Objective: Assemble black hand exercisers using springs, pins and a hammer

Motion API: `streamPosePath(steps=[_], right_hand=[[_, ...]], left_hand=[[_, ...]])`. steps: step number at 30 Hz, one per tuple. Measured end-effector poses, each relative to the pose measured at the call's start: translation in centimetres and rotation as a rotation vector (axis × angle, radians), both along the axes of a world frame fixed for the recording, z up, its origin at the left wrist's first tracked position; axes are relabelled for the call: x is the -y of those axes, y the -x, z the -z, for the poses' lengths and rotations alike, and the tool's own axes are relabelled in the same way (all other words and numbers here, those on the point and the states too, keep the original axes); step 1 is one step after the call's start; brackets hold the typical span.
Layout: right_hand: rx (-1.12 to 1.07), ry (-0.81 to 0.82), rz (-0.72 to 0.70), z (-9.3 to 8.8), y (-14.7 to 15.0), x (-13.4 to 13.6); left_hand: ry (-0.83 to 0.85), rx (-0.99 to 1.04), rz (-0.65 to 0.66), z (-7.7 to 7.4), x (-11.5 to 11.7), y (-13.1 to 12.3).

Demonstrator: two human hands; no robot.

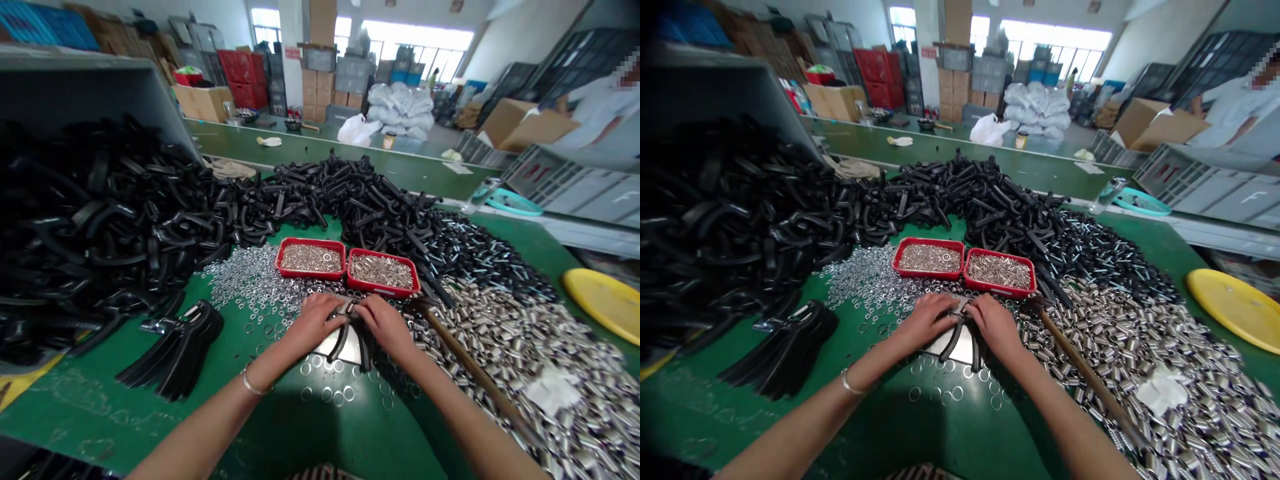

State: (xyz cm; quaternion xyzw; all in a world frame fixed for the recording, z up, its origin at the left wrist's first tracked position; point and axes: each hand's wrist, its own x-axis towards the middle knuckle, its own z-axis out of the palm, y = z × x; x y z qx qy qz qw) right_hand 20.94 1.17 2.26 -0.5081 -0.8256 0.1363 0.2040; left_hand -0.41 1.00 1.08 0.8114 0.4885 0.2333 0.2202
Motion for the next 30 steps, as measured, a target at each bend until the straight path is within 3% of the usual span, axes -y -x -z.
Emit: streamPosePath(steps=[5,9,12,16,25,28,30], right_hand=[[0.131,-0.145,-0.143,-3.2,4.7,-7.0],[0.194,-0.09,-0.196,-2.6,9.0,-12.3],[0.162,-0.053,-0.188,-1.0,10.0,-14.2],[0.105,-0.013,-0.164,0.3,9.7,-14.7],[-0.057,0.018,-0.101,0.2,9.3,-14.5],[-0.108,0.025,-0.063,0.4,9.3,-14.5],[-0.145,0.029,-0.046,0.5,9.5,-14.6]], left_hand=[[-0.127,-0.328,-0.355,-2.8,-8.7,3.6],[-0.107,-0.386,-0.412,-2.5,-12.3,5.1],[-0.114,-0.374,-0.423,-1.3,-12.3,5.2],[-0.149,-0.277,-0.428,-0.2,-11.7,5.1],[-0.181,-0.044,-0.425,0.0,-12.0,5.6],[-0.22,0.095,-0.412,-0.6,-9.7,4.3],[-0.225,0.145,-0.325,-0.8,-6.7,2.6]])
